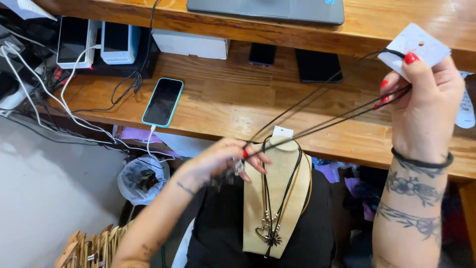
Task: Untangling, tagging, and arranging various necklaces on a wooden desk and a jewelry display bust.
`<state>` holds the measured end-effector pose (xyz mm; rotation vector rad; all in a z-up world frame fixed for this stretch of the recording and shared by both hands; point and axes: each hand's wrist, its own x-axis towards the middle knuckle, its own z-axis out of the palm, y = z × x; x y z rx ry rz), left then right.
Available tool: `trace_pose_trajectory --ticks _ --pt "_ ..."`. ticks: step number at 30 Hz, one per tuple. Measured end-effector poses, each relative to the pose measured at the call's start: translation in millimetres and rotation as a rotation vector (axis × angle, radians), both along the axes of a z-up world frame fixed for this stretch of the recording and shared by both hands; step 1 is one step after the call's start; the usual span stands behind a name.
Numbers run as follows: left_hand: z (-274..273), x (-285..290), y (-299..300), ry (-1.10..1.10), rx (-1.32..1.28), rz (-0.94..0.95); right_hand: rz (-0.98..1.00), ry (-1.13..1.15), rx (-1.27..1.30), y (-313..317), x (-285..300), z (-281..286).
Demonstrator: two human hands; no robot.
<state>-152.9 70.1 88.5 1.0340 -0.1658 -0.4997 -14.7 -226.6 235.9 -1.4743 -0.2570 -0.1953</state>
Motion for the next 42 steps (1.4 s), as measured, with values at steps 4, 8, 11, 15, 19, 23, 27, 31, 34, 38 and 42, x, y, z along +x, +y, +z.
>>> trace_pose_trajectory --ticks 4,8,11,15,19,23,27,31,34,38,42 --pt "-28 51 40 0.042 -0.015 -0.098 -0.041 0.109 0.017 -2 19 -25" --pt "-21 96 66 -0.09 0.151 -0.236 -0.055 0.161 0.007 -13 49 -77" --pt "-21 121 73 0.104 0.241 -0.239 -0.074 0.195 -0.015 -18 64 -110" --pt "-37 156 82 0.184 0.374 -0.245 -0.128 0.278 -0.036 -26 78 -140" --pt "-43 179 85 0.251 0.488 -0.189 -0.249 0.296 -0.168 -33 88 -163" --pt "-22 184 80 0.107 0.63 -0.191 -0.354 0.237 -0.19 -56 117 -213" --pt "-49 212 86 -0.045 0.837 -0.063 -0.472 0.201 -0.355 -68 133 -250" --pt "-62 233 82 -0.116 1.028 0.2 -0.714 0.202 -0.709 -73 141 -270" --pt "-75 246 83 -0.103 1.036 0.281 -0.717 0.123 -0.777 -77 152 -282" --pt "-104 262 87 -0.062 1.052 0.428 -0.699 0.058 -0.826 -72 149 -272" --pt "-135 267 95 -0.242 0.973 0.614 -0.715 0.122 -0.954 -74 149 -276"
